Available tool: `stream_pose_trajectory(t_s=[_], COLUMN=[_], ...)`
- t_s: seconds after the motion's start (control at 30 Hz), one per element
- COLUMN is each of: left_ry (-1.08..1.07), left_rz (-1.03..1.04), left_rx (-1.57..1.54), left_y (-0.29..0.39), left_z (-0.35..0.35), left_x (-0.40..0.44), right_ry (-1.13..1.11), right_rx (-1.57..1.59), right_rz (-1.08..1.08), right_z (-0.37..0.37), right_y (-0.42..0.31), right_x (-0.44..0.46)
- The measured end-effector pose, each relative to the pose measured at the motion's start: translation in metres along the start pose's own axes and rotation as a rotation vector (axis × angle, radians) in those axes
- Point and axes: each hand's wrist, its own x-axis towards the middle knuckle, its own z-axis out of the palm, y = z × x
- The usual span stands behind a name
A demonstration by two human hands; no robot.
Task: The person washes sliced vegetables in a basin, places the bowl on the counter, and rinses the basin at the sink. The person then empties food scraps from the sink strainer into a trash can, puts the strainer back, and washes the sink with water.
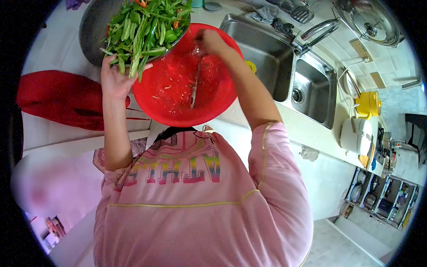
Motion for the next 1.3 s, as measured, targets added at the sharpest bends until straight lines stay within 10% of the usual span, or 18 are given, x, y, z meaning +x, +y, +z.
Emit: stream_pose_trajectory(t_s=[0.83, 1.3], left_ry=[0.002, 0.01], left_rz=[-0.03, -0.063], left_rx=[-0.04, -0.07], left_y=[-0.008, -0.008], left_z=[-0.018, -0.023], left_x=[0.004, 0.004], right_ry=[-0.511, -0.205], right_rx=[-0.715, -0.44], right_rz=[0.197, 0.025], right_z=[0.042, -0.01], right_y=[-0.005, -0.055], right_x=[-0.046, -0.048])
